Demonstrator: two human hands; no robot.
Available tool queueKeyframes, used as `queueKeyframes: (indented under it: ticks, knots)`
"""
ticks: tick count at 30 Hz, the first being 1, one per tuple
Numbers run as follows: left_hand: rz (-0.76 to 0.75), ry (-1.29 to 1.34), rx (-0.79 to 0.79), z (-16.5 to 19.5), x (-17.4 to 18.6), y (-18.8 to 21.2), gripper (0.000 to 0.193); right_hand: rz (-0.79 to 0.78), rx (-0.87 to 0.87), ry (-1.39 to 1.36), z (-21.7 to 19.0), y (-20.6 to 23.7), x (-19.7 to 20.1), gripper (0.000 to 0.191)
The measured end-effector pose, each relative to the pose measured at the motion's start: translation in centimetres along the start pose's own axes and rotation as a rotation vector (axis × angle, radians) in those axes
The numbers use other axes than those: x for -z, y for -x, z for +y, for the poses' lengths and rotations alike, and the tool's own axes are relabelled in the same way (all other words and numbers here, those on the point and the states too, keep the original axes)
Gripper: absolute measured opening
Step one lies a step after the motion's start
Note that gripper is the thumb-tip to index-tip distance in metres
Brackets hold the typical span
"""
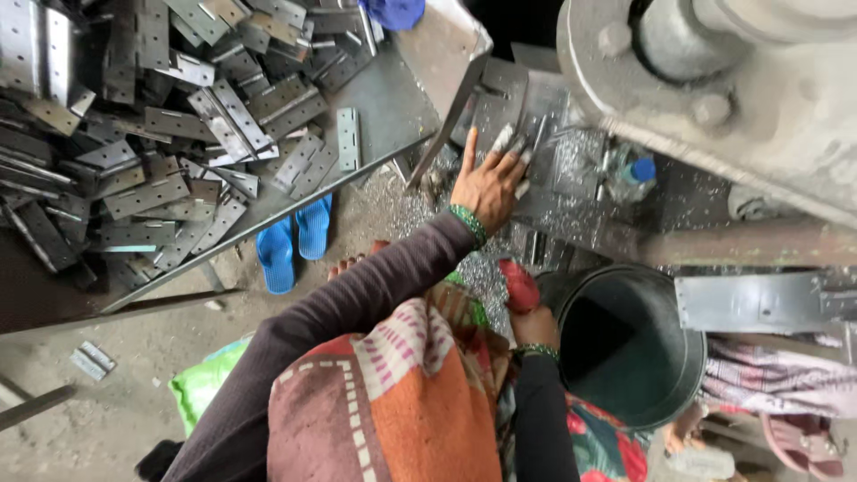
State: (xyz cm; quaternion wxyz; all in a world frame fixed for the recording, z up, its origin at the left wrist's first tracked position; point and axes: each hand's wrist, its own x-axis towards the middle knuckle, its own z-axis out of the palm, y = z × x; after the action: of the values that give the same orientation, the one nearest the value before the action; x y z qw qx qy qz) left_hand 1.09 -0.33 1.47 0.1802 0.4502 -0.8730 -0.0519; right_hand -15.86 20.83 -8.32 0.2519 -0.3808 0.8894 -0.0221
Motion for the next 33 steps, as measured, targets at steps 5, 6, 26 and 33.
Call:
queueKeyframes:
  ticks: [5, 6, 26, 33]
  knots:
    - [-0.155, 0.012, 0.023, -0.5, -0.5, -1.6, 0.052, -0.077, 0.068, 0.042, 0.0, 1.0, 5.0, 0.053]
    - [-0.154, -0.03, 0.016, -0.5, -0.6, -2.1, 0.052, -0.077, 0.052, 0.057, 0.0, 1.1, 5.0, 0.053]
    - [-0.157, -0.098, 0.057, -0.9, -1.6, -5.1, 0.051, -0.053, 0.044, 0.051, 0.6, 0.1, 2.9, 0.06]
    - [-0.088, -0.079, -0.059, -0.5, -1.1, -3.7, 0.047, 0.028, -0.078, -0.022, 1.4, -1.1, -2.8, 0.064]
